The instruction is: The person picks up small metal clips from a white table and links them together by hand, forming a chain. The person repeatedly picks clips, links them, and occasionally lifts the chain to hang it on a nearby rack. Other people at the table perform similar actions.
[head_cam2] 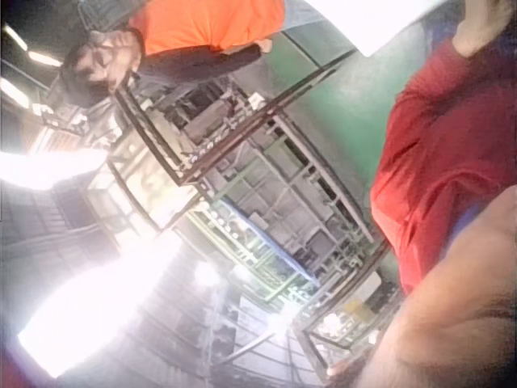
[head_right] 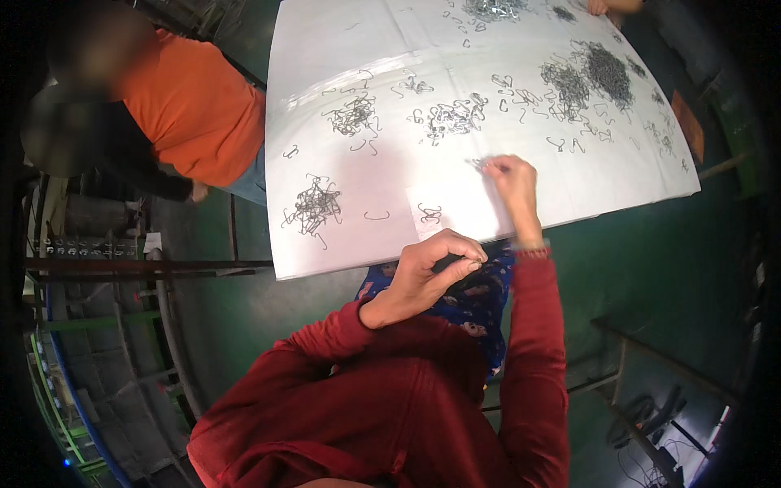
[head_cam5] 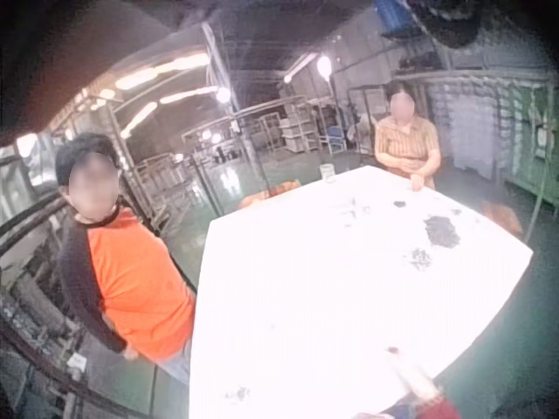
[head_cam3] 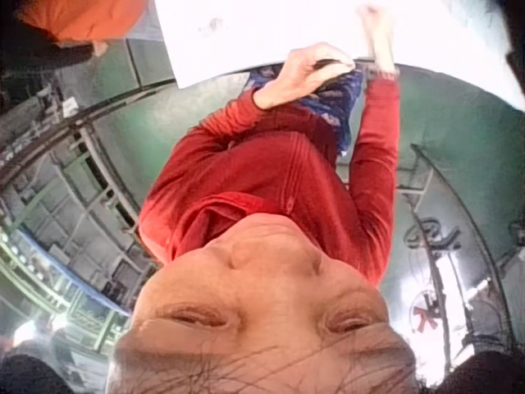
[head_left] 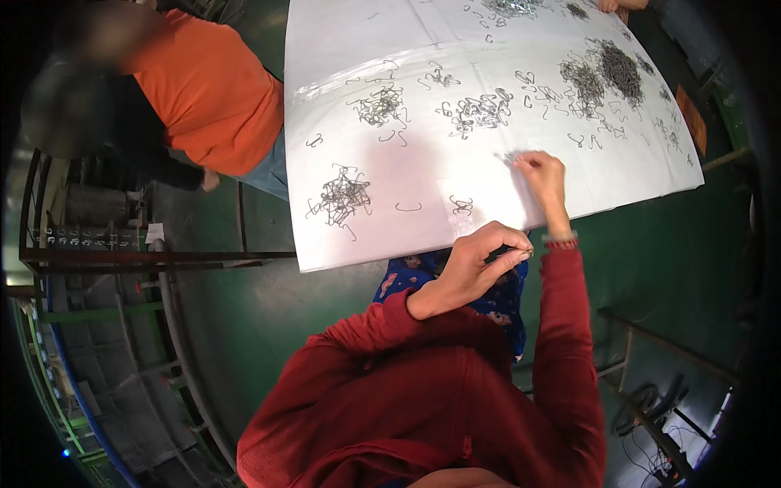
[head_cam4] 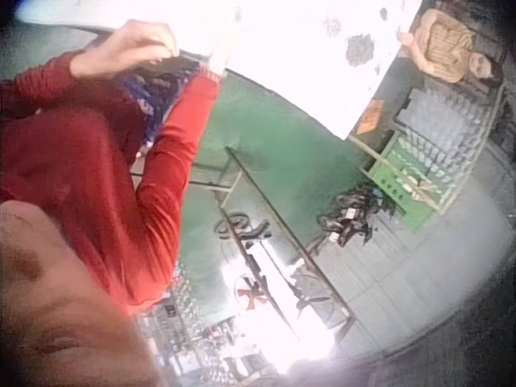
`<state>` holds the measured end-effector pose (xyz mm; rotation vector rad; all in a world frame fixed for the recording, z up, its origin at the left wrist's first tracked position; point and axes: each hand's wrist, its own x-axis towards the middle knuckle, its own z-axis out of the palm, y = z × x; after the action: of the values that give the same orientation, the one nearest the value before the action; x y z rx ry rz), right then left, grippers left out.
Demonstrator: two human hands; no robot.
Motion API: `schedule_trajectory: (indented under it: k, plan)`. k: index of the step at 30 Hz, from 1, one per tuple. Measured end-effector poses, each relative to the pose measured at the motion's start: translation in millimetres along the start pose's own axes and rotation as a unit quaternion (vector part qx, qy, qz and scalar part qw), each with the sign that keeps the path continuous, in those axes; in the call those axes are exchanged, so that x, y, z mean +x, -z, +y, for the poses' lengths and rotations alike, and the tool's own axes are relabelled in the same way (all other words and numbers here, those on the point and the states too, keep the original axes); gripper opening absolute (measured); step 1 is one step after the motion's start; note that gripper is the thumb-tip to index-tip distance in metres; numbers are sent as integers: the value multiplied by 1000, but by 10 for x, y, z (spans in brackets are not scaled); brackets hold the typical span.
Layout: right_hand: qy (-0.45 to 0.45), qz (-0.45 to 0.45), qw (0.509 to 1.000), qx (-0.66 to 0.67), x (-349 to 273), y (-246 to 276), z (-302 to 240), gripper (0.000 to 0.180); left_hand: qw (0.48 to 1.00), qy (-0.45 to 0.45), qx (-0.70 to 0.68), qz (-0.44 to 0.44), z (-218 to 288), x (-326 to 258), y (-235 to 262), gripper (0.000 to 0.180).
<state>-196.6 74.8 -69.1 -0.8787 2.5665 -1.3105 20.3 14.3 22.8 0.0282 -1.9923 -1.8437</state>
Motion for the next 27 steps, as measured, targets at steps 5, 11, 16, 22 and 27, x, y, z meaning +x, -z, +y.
schedule_trajectory:
  k: [5,11,16,22,27]
  plan:
    - [-98,19,976,196,-861,739,-618,10,999,43,-14,20,-97,4,-10,10]
    - [-14,17,965,261,-1480,954,-1038,4,999,34,-19,14,-140,37,-79,12]
    - [18,94,976,196,-1469,785,-1045,4,999,-10,50,-19,-132,44,-25,12]
    - [35,95,941,324,-1488,610,-1078,4,998,-13,44,-46,-161,10,99,25]
    - [50,120,925,358,-1475,622,-1112,3,994,-9,98,55,-420,138,611,49]
